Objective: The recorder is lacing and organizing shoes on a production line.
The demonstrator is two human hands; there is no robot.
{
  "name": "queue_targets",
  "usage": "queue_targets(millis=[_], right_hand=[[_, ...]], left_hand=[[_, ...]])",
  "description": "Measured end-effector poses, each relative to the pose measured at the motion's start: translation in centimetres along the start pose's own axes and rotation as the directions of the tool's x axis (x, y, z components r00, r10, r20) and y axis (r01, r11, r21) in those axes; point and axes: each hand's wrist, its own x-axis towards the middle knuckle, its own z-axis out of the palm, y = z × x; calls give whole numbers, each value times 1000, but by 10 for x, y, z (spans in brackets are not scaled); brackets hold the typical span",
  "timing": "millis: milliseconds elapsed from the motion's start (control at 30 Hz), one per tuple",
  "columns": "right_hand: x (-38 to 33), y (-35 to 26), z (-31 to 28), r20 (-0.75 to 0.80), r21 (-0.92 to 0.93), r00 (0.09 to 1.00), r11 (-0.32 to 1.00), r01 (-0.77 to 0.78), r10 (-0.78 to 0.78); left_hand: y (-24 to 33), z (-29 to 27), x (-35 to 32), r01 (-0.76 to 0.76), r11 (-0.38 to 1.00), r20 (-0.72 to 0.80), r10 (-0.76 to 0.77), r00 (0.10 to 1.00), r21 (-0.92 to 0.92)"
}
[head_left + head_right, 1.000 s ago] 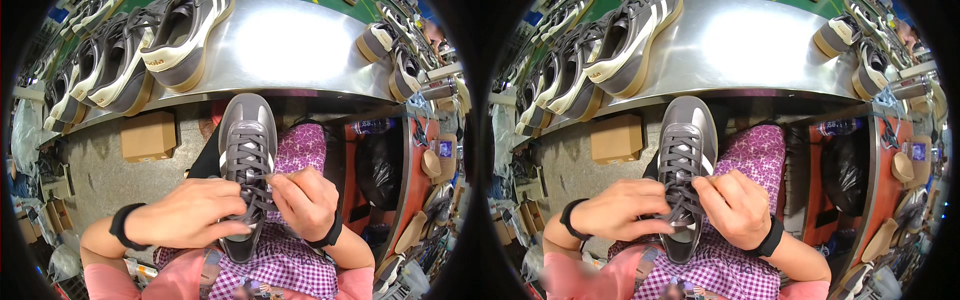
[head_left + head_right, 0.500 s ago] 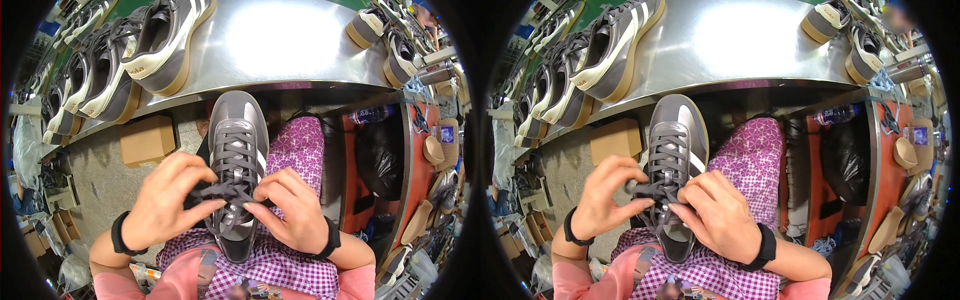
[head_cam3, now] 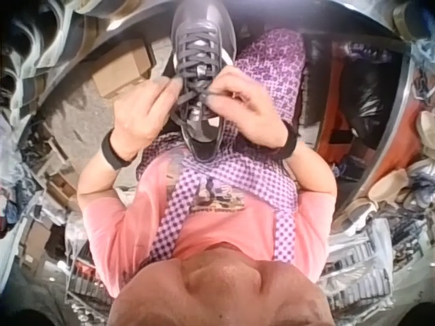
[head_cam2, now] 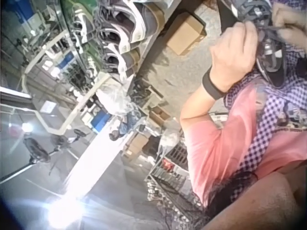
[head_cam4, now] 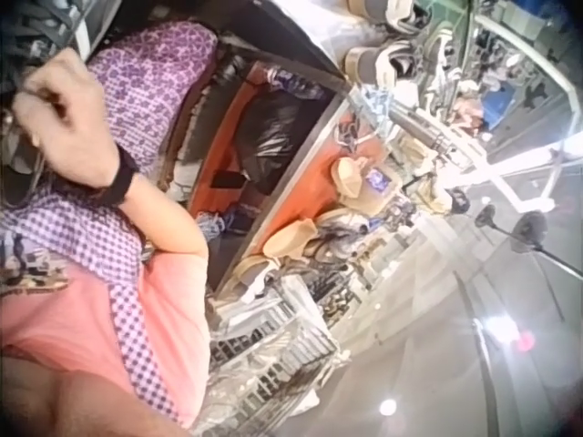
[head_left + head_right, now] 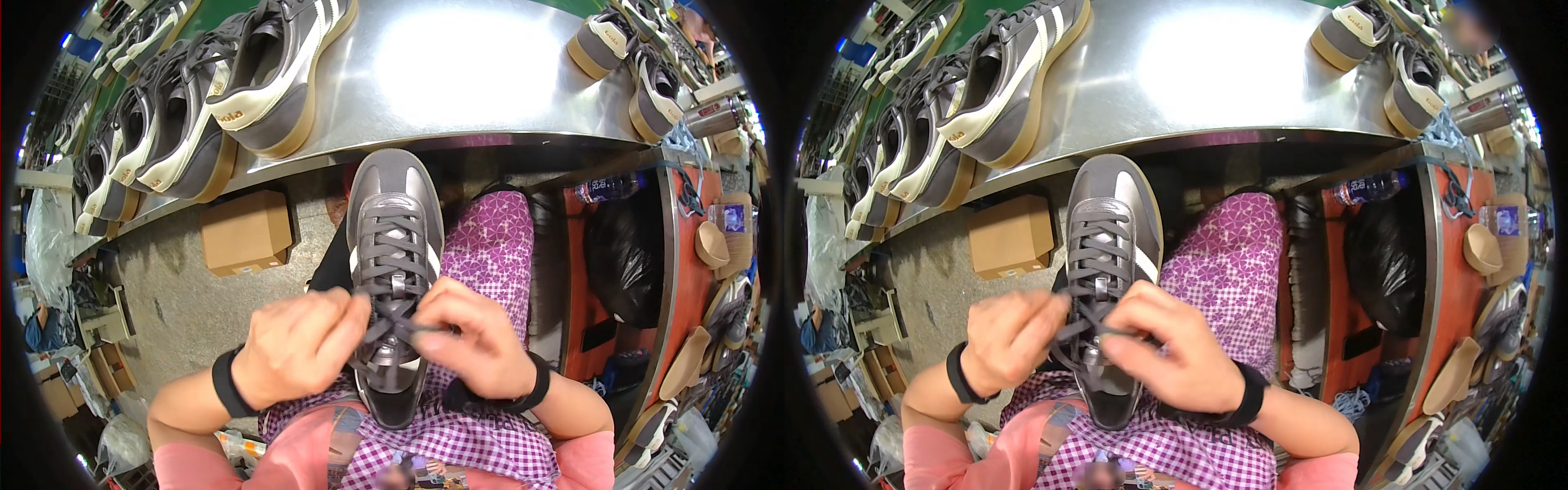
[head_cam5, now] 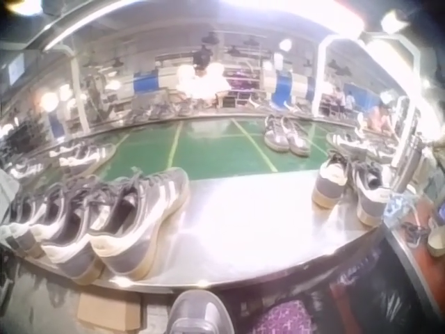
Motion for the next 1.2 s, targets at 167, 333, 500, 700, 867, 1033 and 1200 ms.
queue_targets(millis=[167, 333, 500, 700, 867, 1033, 1200], right_hand=[[-12, 15, -6, -60, 663, 976, 739, -117, 208], [5, -5, 0, -501, -253, 862, 965, -67, -72], [-7, -20, 3, -29, -795, 928, 571, 203, -371], [-10, -12, 6, 38, -790, 954, 576, 212, -299], [-28, -27, -30, -5, 191, 1000, 982, -14, 15], [-25, -26, -13, 174, -266, 963, 951, -155, 206], [-38, -36, -31, 78, 304, 983, 943, 133, -164]], left_hand=[[-1, -16, -9, 225, 833, 128, -186, 974, -505], [-1, -23, -3, 478, 513, 353, -327, 877, -713], [10, -20, 1, 675, 613, 368, -565, 738, -412], [8, -6, -2, 72, 994, -143, -59, 988, 84], [9, 5, -14, 156, 980, -184, -177, 967, -124], [8, 8, -11, 167, 974, -171, -193, 966, -152], [30, 3, -18, 32, 997, -211, -46, 976, -69]])
